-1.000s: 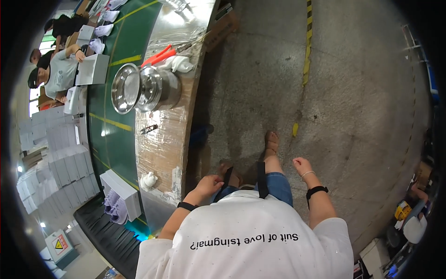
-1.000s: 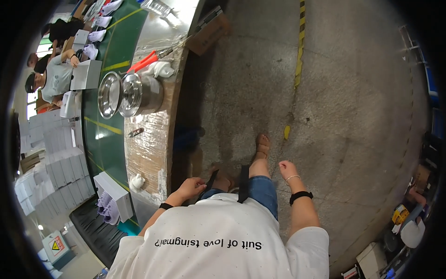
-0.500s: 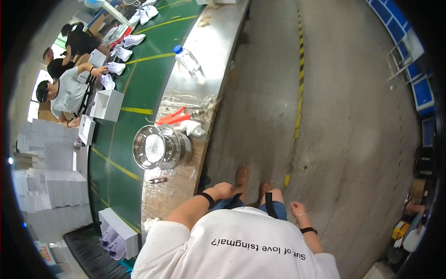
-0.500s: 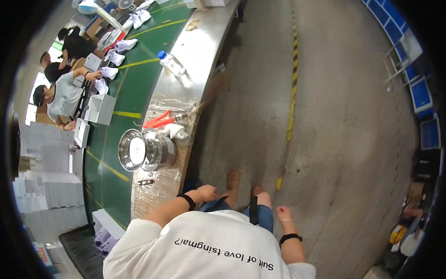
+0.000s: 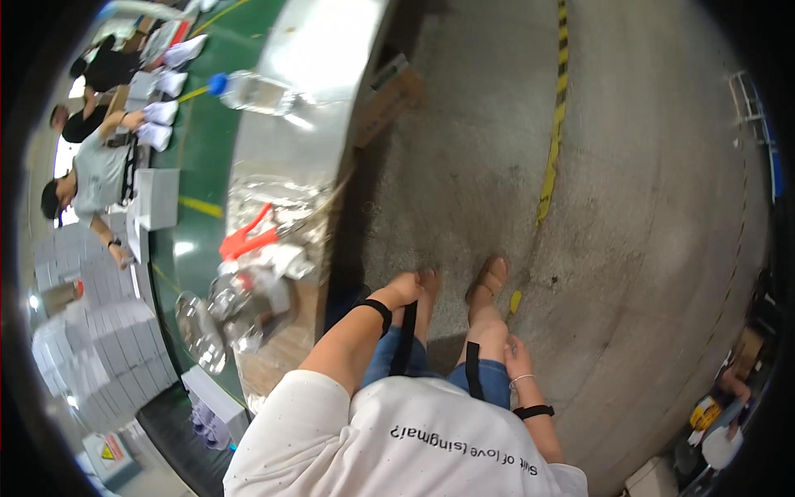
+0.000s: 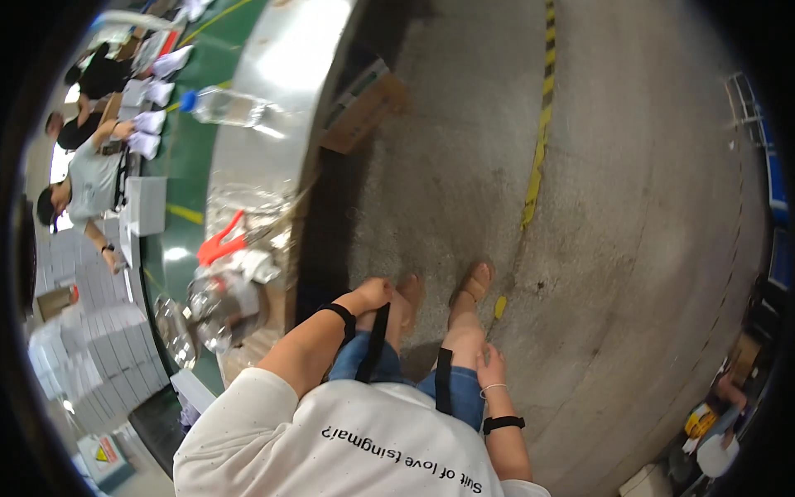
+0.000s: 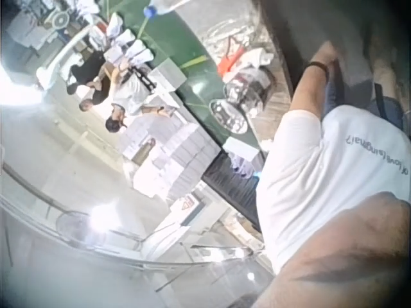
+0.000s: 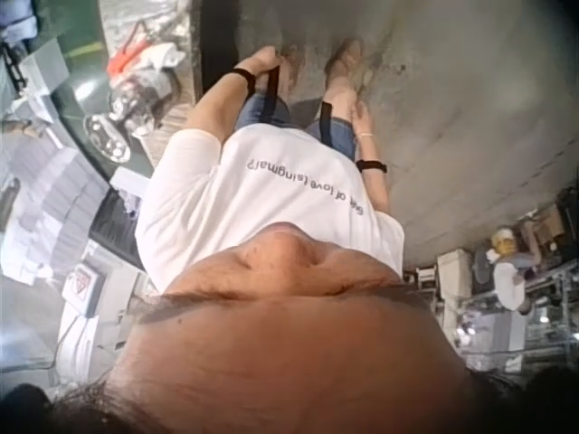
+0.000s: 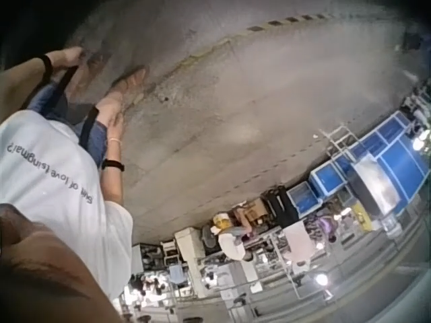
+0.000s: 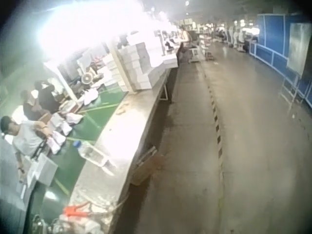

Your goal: The worker uses a white cloth and solvent to wipe the soles of newly manufactured sneakers before packing them into boxes.

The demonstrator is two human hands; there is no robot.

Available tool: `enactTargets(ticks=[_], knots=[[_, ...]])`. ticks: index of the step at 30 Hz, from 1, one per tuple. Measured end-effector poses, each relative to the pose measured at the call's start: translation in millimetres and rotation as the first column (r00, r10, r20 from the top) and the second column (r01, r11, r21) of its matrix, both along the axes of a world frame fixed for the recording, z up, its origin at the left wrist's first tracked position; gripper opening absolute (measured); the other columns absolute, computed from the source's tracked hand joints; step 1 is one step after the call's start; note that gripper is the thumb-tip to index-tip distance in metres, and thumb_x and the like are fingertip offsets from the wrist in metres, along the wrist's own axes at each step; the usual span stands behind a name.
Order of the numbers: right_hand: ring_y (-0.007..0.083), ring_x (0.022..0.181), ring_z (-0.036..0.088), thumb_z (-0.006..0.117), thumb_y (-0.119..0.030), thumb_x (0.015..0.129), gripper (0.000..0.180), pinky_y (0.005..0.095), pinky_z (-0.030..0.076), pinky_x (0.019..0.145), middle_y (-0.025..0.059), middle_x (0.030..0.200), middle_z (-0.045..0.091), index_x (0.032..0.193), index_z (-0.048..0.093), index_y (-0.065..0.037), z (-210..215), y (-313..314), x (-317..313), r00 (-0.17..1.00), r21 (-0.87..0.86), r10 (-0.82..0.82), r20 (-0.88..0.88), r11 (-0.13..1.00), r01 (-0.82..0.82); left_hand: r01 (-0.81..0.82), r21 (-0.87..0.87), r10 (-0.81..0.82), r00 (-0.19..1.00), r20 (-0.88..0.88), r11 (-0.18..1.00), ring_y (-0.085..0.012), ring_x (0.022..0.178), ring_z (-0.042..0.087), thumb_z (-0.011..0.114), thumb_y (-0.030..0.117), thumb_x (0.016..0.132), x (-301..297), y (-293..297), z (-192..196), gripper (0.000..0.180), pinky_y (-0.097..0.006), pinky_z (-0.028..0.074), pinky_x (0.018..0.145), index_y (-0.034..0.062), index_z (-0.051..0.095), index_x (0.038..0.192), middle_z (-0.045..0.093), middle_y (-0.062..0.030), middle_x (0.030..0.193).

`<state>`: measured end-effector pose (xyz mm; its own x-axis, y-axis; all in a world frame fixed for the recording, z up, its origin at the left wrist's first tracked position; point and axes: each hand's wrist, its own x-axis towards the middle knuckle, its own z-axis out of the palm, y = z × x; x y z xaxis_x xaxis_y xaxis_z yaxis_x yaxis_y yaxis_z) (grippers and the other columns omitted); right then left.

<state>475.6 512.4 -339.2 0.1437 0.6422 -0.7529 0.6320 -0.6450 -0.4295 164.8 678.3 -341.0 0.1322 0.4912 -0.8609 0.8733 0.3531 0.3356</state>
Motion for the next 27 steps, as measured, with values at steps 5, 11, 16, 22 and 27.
enactTargets(ticks=[5,11,16,22,27], knots=[[0.0268,0.108,0.049,0.046,-0.021,0.089,0.035,0.0331,0.039,0.091,0.0193,0.117,0.051,0.116,0.049,0.000,-63,-32,17,0.912,-0.238,-0.403,-0.076,0.896,0.376,-0.046,-0.038,0.035,0.967,-0.251,0.998,-0.0381,0.102,0.052,0.052,0.027,0.082,-32,8,-132,0.041,-0.042,0.041,0.088,-0.0051,0.054,0.107,0.053,-0.0271,0.110],[0.0213,0.105,0.050,0.043,-0.026,0.091,0.038,0.0316,0.038,0.091,0.0131,0.116,0.052,0.120,0.046,-0.003,-193,-95,11,0.844,-0.523,-0.534,-0.056,0.735,0.431,-0.232,-0.232,0.121,0.903,-0.412,0.945,-0.0348,0.123,0.035,0.050,0.032,0.084,-84,70,-276,0.058,-0.037,0.032,0.100,-0.0054,0.037,0.127,0.035,-0.0250,0.132],[0.0206,0.099,0.052,0.042,-0.028,0.090,0.036,0.0288,0.039,0.088,0.0109,0.112,0.053,0.118,0.047,-0.005,-418,123,-114,0.624,-0.360,-0.781,0.020,0.577,0.733,-0.280,-0.181,0.145,0.834,-0.533,0.943,-0.0331,0.126,0.030,0.048,0.032,0.086,-135,71,-377,0.057,-0.038,0.029,0.103,-0.0043,0.036,0.128,0.029,-0.0223,0.136],[0.0197,0.092,0.053,0.041,-0.030,0.090,0.034,0.0254,0.040,0.084,0.0083,0.106,0.055,0.115,0.048,-0.008,-465,62,-110,0.282,-0.081,-0.959,-0.019,0.282,0.956,-0.424,-0.116,0.278,0.753,-0.597,0.898,-0.0325,0.132,0.017,0.043,0.039,0.087,-203,82,-429,0.063,-0.039,0.027,0.104,0.0047,0.024,0.136,0.010,-0.0167,0.144],[0.0191,0.087,0.054,0.041,-0.031,0.089,0.033,0.0231,0.040,0.082,0.0066,0.102,0.057,0.113,0.049,-0.010,-492,46,-114,0.068,0.133,-0.987,-0.143,0.049,0.990,-0.787,0.178,0.759,0.466,-0.454,0.590,-0.0301,0.127,0.028,0.043,0.039,0.089,-218,100,-453,0.055,-0.042,0.031,0.100,0.0092,0.029,0.133,0.026,-0.0132,0.139]])
